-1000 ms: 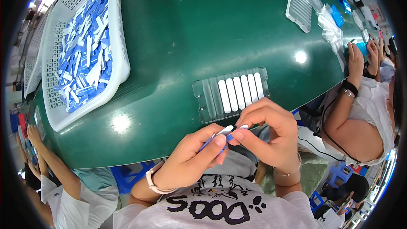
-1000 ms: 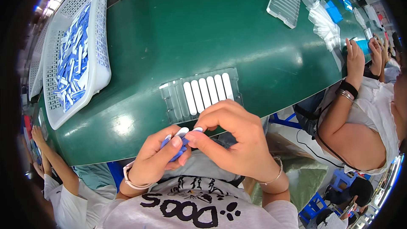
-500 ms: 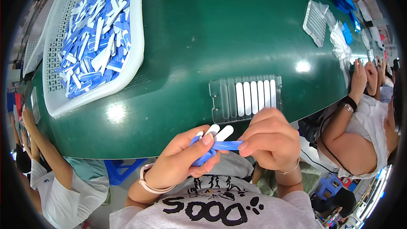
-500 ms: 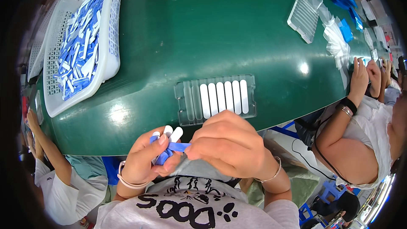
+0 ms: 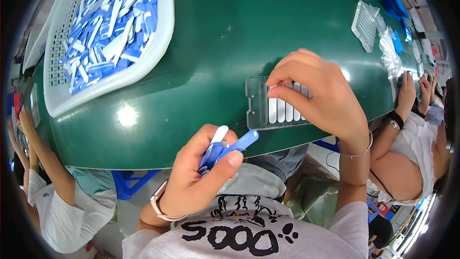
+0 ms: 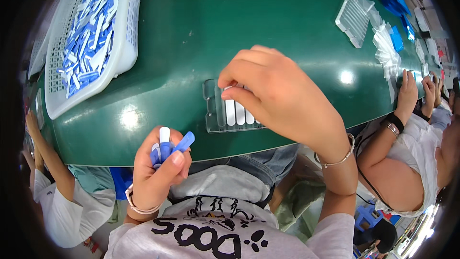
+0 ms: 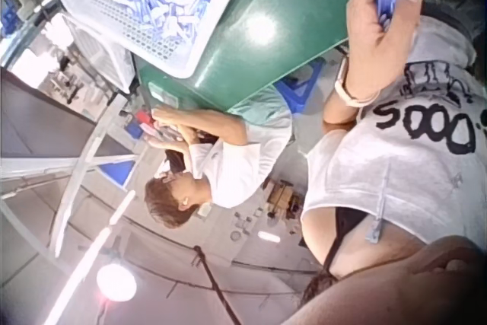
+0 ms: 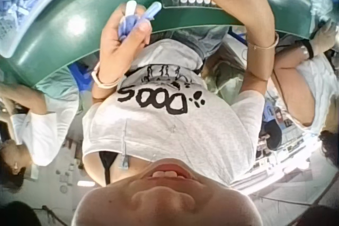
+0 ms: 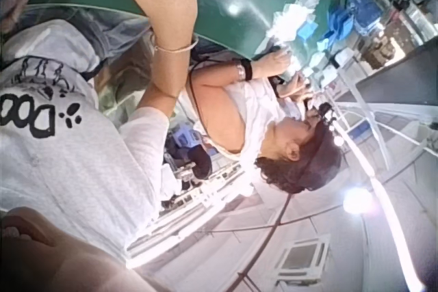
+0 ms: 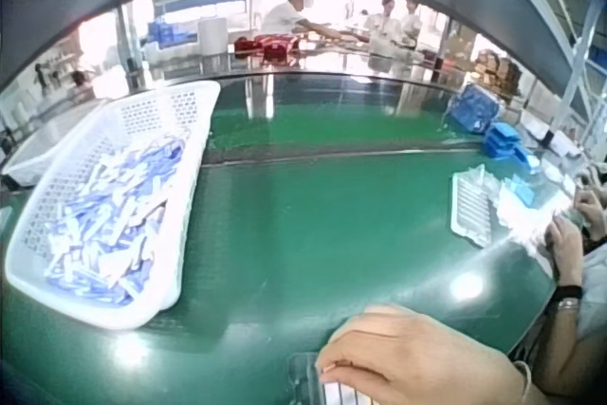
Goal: The person assembles small white and blue plastic components by hand, then places the assembled components into a plastic tray on a factory assembly line.
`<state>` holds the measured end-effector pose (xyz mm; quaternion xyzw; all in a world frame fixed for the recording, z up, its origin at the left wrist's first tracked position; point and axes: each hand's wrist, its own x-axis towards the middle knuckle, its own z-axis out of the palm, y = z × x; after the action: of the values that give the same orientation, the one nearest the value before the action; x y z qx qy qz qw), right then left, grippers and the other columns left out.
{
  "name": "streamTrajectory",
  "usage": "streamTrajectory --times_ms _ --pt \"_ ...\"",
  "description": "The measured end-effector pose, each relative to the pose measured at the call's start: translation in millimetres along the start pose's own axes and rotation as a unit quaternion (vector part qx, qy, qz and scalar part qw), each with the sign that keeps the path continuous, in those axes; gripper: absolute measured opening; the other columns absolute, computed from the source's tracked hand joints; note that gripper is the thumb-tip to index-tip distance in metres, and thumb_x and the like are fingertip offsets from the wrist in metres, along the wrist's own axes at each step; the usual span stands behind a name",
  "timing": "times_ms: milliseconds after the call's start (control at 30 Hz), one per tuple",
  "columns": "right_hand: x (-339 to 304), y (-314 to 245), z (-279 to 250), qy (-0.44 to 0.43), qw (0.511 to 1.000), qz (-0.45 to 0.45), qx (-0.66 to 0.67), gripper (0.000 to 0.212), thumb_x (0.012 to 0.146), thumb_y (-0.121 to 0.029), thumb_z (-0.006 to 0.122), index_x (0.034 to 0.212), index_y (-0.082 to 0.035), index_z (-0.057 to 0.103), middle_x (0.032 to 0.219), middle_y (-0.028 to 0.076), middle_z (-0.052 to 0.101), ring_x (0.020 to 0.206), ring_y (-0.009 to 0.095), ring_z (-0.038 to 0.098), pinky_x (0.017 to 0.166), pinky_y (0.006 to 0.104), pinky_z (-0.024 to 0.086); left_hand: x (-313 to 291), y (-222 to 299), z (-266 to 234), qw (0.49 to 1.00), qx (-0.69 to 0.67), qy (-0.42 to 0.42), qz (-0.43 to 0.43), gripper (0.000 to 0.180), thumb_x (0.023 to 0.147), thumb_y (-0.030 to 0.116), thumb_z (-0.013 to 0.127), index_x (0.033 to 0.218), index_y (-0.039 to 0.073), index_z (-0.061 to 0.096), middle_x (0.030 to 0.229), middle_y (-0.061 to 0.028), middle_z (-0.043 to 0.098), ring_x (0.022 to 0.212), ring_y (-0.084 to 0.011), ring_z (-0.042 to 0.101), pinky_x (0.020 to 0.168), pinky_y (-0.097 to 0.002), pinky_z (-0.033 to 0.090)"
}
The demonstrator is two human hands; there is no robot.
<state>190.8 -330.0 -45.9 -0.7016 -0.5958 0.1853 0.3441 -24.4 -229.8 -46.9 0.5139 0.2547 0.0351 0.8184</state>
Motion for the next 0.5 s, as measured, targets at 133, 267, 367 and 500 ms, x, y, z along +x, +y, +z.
streamTrajectory --times_ms 133,267,367,500 --pt "2 -1 -1 0.035 0.994 -0.019 -0.099 0.02 0.067 -0.005 0.074 0.084 -0.003 0.063 0.08 0.007 0.06 0.075 0.021 0.056 0.063 0.0319 0.045 0 0 1 0.983 0.161 0.012 0.093 0.01 0.091 0.011 0.056 0.095 0.002 0.052 0.061 0.0044 0.046 0.055 -0.0012 0.036 0.05 -0.0193 0.03" --pt "-7 -14 0 0.06 0.998 -0.013 -0.034 0.023 0.066 -0.008 0.076 0.087 -0.005 0.068 0.082 0.005 0.062 0.073 0.019 0.057 0.063 0.032 0.044 3 6 -1 0.987 0.137 -0.018 0.077 0.011 0.091 0.012 0.056 0.095 0.003 0.052 0.061 0.0046 0.046 0.054 -0.0014 0.036 0.049 -0.0197 0.03" --pt "-16 -27 0 0.003 0.993 -0.083 0.077 0.025 0.064 -0.011 0.078 0.088 -0.006 0.071 0.08 0.004 0.064 0.066 0.017 0.057 0.06 0.0294 0.043 3 7 -2 0.993 0.111 -0.031 0.023 0.012 0.091 0.014 0.057 0.094 0.003 0.052 0.061 0.0046 0.045 0.055 -0.0018 0.035 0.05 -0.0198 0.03" --pt "-22 -25 11 0.036 0.98 -0.099 0.171 0.02 0.068 -0.008 0.075 0.088 -0.005 0.069 0.082 0.006 0.063 0.066 0.02 0.057 0.057 0.0286 0.044 8 13 -2 0.996 0.031 -0.071 -0.036 0.014 0.092 0.016 0.055 0.096 0.003 0.054 0.061 0.0039 0.046 0.055 -0.0021 0.038 0.05 -0.0196 0.032"
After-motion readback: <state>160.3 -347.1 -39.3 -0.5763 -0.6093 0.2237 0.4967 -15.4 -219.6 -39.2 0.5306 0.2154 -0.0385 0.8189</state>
